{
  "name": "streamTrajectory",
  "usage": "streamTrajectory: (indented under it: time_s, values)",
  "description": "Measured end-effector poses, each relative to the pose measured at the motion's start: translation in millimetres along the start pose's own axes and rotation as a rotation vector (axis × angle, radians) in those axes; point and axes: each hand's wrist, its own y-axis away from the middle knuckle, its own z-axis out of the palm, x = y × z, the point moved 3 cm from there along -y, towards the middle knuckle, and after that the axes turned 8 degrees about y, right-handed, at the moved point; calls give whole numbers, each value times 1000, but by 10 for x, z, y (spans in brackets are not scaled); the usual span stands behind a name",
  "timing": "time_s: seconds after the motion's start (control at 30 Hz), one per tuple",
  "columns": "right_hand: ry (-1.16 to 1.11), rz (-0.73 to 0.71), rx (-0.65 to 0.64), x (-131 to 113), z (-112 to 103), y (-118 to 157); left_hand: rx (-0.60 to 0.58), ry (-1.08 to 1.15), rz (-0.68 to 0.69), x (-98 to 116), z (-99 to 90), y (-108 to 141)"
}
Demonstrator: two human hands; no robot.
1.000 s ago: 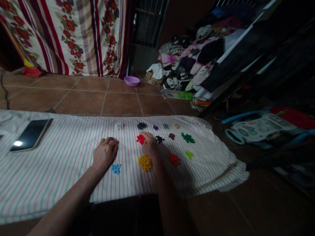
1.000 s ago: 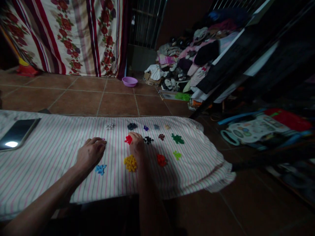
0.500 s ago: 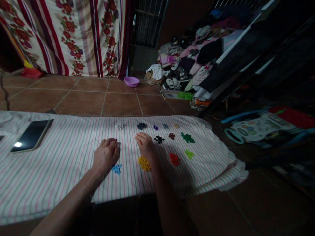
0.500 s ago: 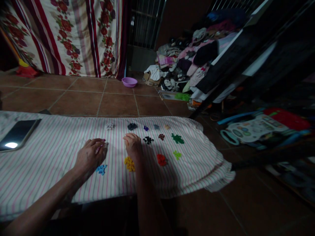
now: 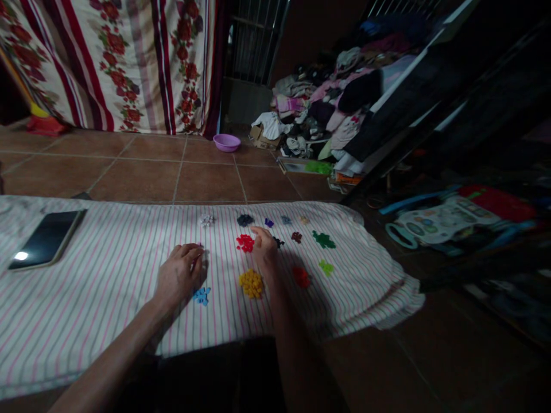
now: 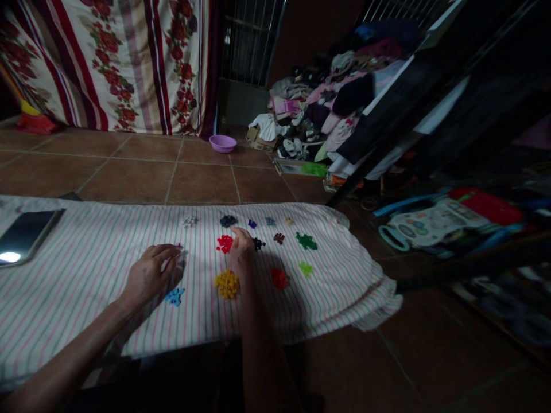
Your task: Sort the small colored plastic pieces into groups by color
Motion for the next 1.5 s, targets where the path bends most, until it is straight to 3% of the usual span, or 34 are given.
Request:
streamTrajectory:
  time_s: [0.2,0.6,1.07,1.3,1.5]
  values:
    - [31,25,-47,109,27,57,4,21,22,-8,-3,29]
    - [184,-98,-201,-86,197,-62,-12,186,0,174,119,56]
    - [201,-58,-206,-117,213,-162,-12,238,-21,234,19,76]
    - [244,-82,-298,-260,250,-145,-22,268,-30,268,-1,83]
    - [158,-81,-240,-194,250,-168,-35,297,-60,228,-26,79]
